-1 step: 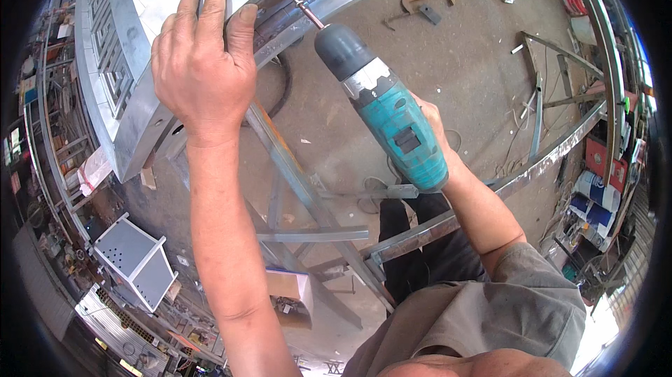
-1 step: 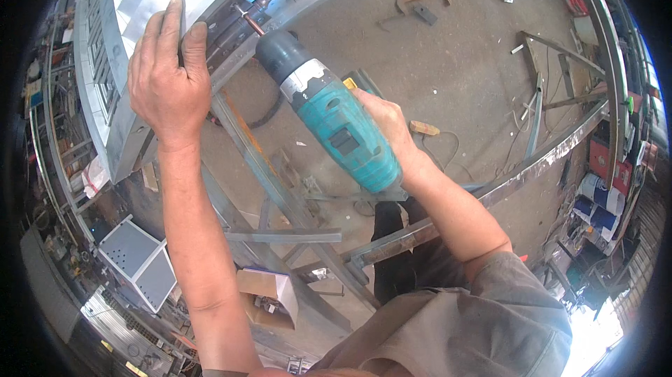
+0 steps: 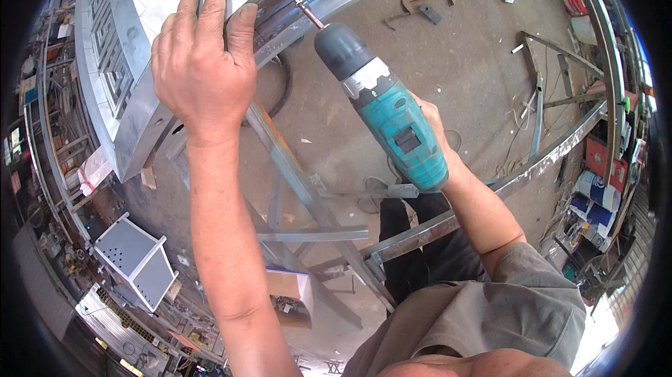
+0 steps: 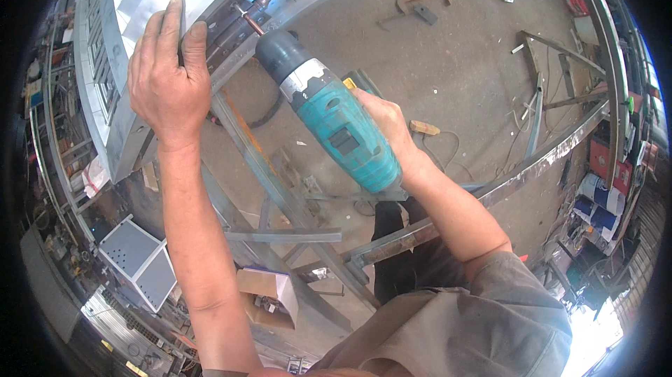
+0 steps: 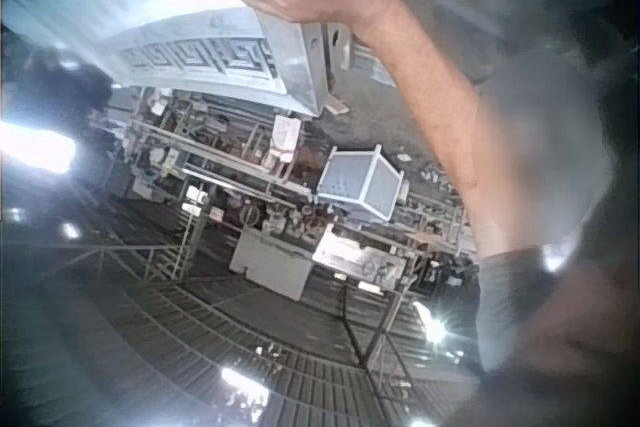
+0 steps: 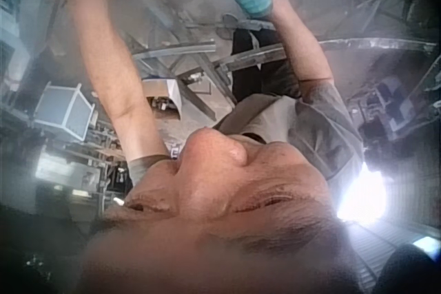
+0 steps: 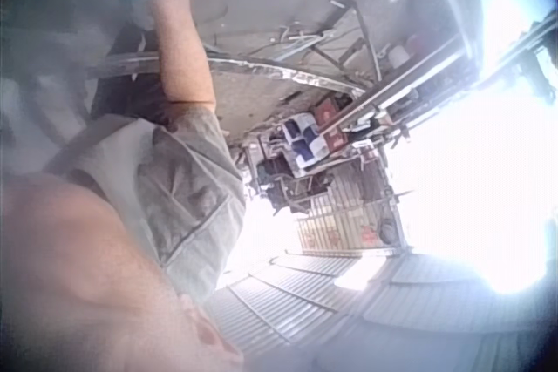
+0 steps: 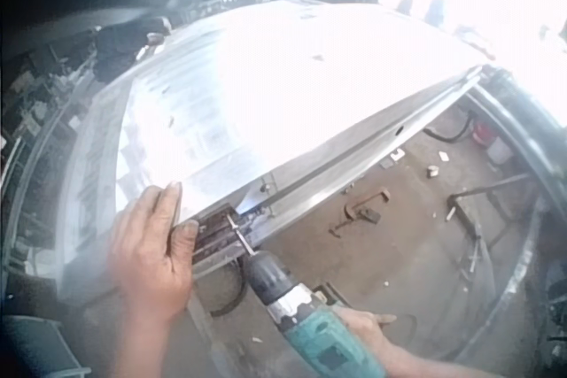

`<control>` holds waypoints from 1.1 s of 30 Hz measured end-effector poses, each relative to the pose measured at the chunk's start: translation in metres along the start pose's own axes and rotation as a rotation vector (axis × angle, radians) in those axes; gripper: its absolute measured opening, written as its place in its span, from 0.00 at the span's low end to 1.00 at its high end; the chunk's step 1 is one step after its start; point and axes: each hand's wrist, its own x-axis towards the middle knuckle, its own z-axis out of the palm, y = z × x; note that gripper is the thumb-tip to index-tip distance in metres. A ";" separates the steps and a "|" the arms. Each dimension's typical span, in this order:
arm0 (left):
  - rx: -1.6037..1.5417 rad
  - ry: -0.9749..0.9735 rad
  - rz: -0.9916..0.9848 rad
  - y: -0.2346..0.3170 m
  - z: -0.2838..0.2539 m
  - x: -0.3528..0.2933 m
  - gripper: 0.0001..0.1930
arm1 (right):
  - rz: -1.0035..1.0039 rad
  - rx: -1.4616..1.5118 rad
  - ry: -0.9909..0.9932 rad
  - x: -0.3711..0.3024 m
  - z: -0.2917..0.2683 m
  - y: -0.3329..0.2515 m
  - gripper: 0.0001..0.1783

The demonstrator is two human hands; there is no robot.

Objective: The person uses a cordless drill to drive screws into a curved metal frame, securing a metal plate along its edge. The person repeatedly picks up screws, aligns them with pre-drilled holes, and fastens them while holding the frame steady.

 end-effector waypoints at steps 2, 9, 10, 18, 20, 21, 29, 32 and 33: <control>-0.002 -0.002 -0.009 -0.001 0.001 0.000 0.23 | 0.027 0.043 0.000 -0.001 0.002 0.000 0.23; -0.008 -0.007 -0.018 0.000 0.001 0.000 0.23 | 0.085 0.099 0.004 -0.002 0.004 0.001 0.23; -0.008 -0.002 -0.018 0.000 0.001 0.000 0.23 | 0.091 0.090 0.003 -0.002 0.004 0.001 0.23; -0.042 -0.095 -0.079 0.005 -0.007 0.002 0.24 | -0.023 -0.051 0.002 0.003 -0.001 -0.003 0.23; -0.040 -0.109 -0.080 0.005 -0.009 0.001 0.24 | 0.000 -0.071 0.016 0.005 -0.001 -0.004 0.23; -0.041 -0.118 -0.089 0.005 -0.009 0.001 0.24 | 0.001 -0.076 0.011 0.006 -0.001 -0.004 0.24; 0.006 0.028 -0.007 0.000 0.003 0.000 0.23 | 0.060 0.074 0.008 0.007 0.000 -0.008 0.24; -0.007 0.010 -0.021 0.001 0.001 0.001 0.23 | 0.021 0.019 0.012 0.007 0.003 -0.007 0.24; -0.011 0.007 -0.027 0.002 0.000 0.001 0.23 | 0.017 0.004 0.007 0.008 0.004 -0.007 0.24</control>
